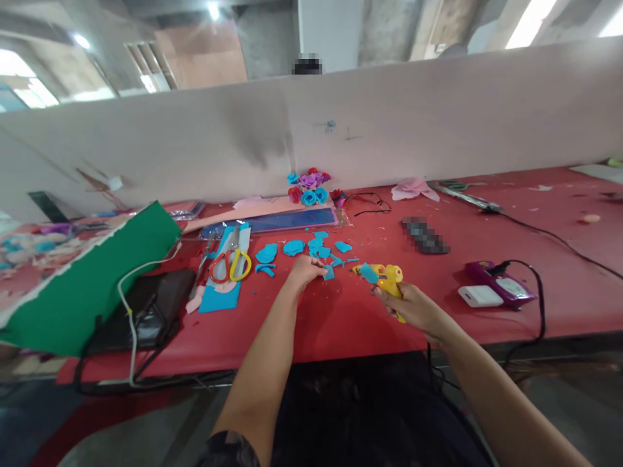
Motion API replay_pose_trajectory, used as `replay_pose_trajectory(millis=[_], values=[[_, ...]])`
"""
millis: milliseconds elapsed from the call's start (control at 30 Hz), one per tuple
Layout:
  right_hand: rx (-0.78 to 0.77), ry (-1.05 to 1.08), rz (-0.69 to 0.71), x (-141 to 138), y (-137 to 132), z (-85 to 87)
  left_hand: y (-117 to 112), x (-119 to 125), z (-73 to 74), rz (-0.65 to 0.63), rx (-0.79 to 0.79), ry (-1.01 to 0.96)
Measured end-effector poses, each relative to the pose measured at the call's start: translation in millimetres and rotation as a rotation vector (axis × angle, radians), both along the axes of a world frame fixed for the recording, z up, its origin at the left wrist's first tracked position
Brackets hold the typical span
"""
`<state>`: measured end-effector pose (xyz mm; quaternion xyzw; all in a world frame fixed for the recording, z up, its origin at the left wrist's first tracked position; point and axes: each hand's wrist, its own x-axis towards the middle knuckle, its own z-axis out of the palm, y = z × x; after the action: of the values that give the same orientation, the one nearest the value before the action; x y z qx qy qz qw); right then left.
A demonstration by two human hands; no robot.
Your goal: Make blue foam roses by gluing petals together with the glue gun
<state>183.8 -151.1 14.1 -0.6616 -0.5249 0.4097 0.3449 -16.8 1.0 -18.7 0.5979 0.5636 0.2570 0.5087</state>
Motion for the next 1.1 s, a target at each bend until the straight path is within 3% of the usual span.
replay_pose_trajectory(millis=[400, 1100], values=[[0.023, 0.086, 0.033, -35.5, 12.1, -10.8, 0.2, -0.4, 1.7, 0.01, 0.056, 0.071], [-0.015, 0.061, 0.039, -38.3, 25.3, -24.8, 3.3, -2.3, -3.2, -0.003, 0.088, 0.107]])
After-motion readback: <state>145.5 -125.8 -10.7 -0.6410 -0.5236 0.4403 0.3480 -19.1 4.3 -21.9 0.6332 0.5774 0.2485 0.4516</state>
